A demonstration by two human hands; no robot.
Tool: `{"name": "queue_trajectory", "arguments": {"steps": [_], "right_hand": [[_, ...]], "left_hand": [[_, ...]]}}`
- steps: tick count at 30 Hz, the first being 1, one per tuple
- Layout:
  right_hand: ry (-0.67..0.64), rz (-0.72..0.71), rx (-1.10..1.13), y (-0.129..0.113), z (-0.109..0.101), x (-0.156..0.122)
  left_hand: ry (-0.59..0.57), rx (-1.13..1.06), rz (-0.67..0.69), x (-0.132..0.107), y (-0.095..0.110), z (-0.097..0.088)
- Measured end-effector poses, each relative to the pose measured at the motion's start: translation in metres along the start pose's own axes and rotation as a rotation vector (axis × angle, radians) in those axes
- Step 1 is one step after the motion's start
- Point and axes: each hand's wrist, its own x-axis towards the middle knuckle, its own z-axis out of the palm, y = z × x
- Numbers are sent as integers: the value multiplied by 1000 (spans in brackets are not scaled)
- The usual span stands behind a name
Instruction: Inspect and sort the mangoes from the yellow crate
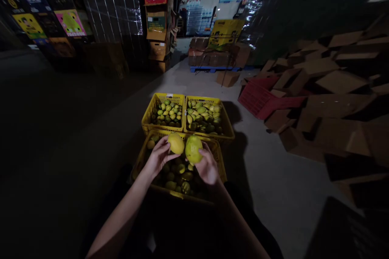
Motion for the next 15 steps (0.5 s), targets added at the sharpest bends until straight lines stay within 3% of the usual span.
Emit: {"name": "queue_trajectory", "arguments": {"steps": [4, 8, 15], "right_hand": [[-42, 129, 58, -7, 1, 0], [-12, 204, -14, -9, -1, 3], [42, 277, 18, -5, -8, 8]], "left_hand": [[0, -126, -95, 2, 1, -2], [29, -82, -163, 5, -1, -1], [54, -80, -177, 7, -3, 0]]}}
